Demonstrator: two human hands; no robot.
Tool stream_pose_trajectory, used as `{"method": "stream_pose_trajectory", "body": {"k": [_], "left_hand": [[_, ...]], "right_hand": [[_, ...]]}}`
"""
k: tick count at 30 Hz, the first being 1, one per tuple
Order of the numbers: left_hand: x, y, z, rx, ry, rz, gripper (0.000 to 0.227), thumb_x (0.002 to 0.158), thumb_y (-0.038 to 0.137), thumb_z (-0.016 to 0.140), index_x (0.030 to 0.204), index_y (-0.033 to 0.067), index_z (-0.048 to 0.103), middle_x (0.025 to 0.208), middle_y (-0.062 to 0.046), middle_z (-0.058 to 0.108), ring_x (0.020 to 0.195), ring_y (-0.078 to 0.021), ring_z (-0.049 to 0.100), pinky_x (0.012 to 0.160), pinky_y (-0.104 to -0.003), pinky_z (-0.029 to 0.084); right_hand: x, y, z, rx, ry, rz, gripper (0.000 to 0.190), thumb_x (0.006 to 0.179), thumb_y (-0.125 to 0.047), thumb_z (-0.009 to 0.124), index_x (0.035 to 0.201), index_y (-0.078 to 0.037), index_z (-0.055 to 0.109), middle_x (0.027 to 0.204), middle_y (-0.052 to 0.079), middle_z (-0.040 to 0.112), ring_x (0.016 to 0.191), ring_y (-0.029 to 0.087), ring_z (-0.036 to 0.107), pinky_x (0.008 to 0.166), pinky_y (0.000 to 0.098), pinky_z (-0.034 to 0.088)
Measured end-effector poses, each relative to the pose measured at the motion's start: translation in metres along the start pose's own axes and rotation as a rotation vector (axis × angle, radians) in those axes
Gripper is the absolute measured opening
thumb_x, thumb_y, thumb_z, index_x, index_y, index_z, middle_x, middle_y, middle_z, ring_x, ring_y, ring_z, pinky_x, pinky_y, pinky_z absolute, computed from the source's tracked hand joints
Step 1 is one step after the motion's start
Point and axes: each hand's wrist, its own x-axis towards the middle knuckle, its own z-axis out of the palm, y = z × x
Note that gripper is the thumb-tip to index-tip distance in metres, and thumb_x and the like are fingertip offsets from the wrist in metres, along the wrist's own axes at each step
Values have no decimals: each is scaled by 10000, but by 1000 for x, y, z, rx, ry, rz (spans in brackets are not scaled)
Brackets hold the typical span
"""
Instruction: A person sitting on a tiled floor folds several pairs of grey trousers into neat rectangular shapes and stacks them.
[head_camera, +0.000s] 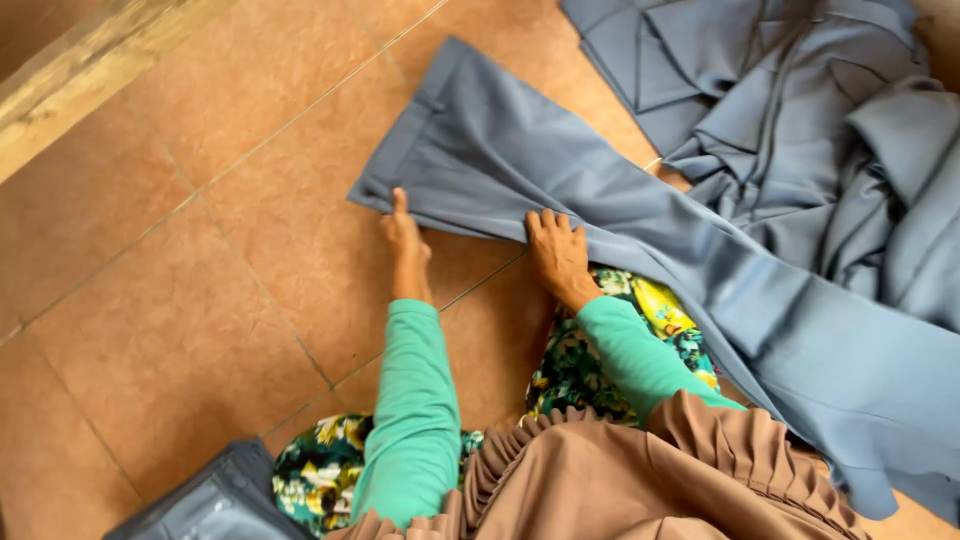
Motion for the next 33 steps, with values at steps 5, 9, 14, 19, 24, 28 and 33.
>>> {"method": "stream_pose_trajectory", "body": {"k": [5, 9, 14, 19, 24, 28, 33], "left_hand": [[63, -26, -153, -160, 255, -113, 843, 948, 527, 734, 1455, -76, 435, 1421, -335, 485, 1336, -510, 498, 1047, -634, 429], [132, -72, -279, -279, 431, -151, 779, 926, 529, 768, 1457, 46, 464, 1293, -254, 590, 1123, -464, 659, 824, -568, 599], [140, -62, -393, -377, 562, -78, 692, 964, 470, 761, 1475, 107, 467, 1368, -239, 570, 1235, -469, 619, 935, -617, 578], [99, -68, -408, -393, 693, -167, 841, 912, 572, 748, 1496, 45, 451, 1352, -248, 566, 1129, -385, 633, 892, -539, 573], [60, -91, -355, -534, 556, -399, 1285, 735, 792, 785, 1579, 6, 218, 1440, -457, 399, 1326, -572, 477, 1102, -723, 317], [-18, -66, -246, -576, 43, -538, 1297, 757, 696, 807, 1612, -1, 126, 1494, -393, 376, 1346, -507, 495, 1162, -596, 324], [-24, -68, -190, -692, -101, -599, 935, 983, 578, 602, 1606, 48, 148, 1586, -351, 224, 1415, -549, 370, 1168, -635, 314]], "right_hand": [[-10, -76, -9, 61, -27, -314, 361, 906, -151, 609, 1258, -212, 561, 1229, 51, 644, 1184, 247, 615, 778, 431, 539], [-20, -120, -35, 128, -56, -462, 388, 933, -150, 575, 1315, -213, 539, 1318, 52, 627, 1300, 217, 565, 856, 440, 535], [-24, -137, -30, 278, -220, -557, 394, 990, -149, 487, 1347, -296, 566, 1381, 4, 636, 1340, 207, 574, 874, 429, 552], [7, -137, -2, 428, -530, -423, 241, 981, -243, 582, 1159, -326, 721, 1272, -126, 712, 1150, 214, 692, 849, 457, 611], [32, -144, -28, 343, -432, -358, 190, 890, -303, 723, 1077, -328, 751, 1138, -147, 718, 1104, 166, 691, 841, 438, 625], [9, -148, -16, 377, -319, -379, 176, 879, -283, 720, 1049, -289, 762, 1037, -70, 664, 1044, 184, 668, 815, 433, 622], [-32, -139, -26, 279, -100, -511, 135, 889, -268, 664, 984, -316, 746, 913, -55, 632, 945, 186, 678, 705, 388, 609]]}}
